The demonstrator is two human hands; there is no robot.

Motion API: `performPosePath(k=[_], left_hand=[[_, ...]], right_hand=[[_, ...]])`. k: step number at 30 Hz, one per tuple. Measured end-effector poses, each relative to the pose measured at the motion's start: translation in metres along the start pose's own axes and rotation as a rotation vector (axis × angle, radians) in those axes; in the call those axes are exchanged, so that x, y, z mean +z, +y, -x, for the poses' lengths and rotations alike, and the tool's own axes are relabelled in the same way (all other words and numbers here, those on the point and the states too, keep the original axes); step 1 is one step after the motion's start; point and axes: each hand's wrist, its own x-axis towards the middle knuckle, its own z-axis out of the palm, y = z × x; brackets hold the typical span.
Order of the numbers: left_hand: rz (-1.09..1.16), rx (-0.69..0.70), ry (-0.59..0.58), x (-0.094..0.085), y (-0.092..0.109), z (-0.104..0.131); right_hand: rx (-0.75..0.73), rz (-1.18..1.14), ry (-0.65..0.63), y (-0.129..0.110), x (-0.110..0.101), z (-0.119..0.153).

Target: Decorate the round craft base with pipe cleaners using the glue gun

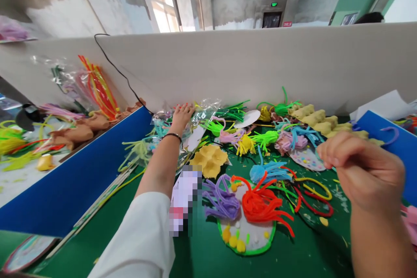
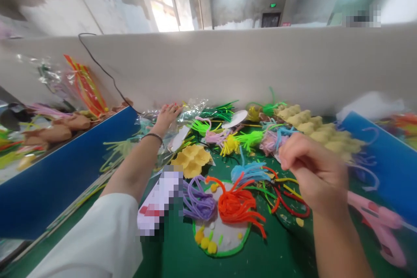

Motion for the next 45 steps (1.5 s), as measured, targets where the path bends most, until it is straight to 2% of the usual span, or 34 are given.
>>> performPosePath(k=[4, 9, 16, 20, 23, 27, 33, 40, 45], left_hand=[[0.004, 0.056, -0.006, 0.007, 0.023, -0.017], [-0.05, -0.025, -0.027, 0.012, 0.042, -0.029], [-0.062, -0.077, -0.092, 0.011, 0.049, -0.032], [-0.062, -0.101, -0.125, 0.011, 0.048, -0.032], [-0.059, -0.097, -0.103, 0.005, 0.042, -0.029], [-0.052, -0.091, -0.045, -0.013, 0.031, -0.028], [-0.013, -0.162, 0.082, -0.054, 0.021, -0.03], [0.093, -0.318, 0.187, -0.096, 0.021, -0.03], [0.137, -0.363, 0.248, -0.131, 0.021, -0.027]], right_hand=[[0.01, 0.018, -0.009, 0.0, 0.0, 0.0], [-0.058, 0.046, 0.069, 0.002, -0.011, -0.004], [-0.158, 0.051, 0.291, -0.005, -0.025, -0.013], [-0.175, 0.035, 0.33, -0.01, -0.031, -0.018], [-0.178, -0.011, 0.285, -0.01, -0.034, -0.018], [-0.141, -0.036, 0.185, -0.01, -0.035, -0.015], [-0.08, -0.046, 0.128, -0.014, -0.032, -0.008], [-0.07, -0.077, 0.065, -0.015, -0.033, -0.005], [-0.075, -0.029, 0.011, -0.02, -0.029, -0.003]])
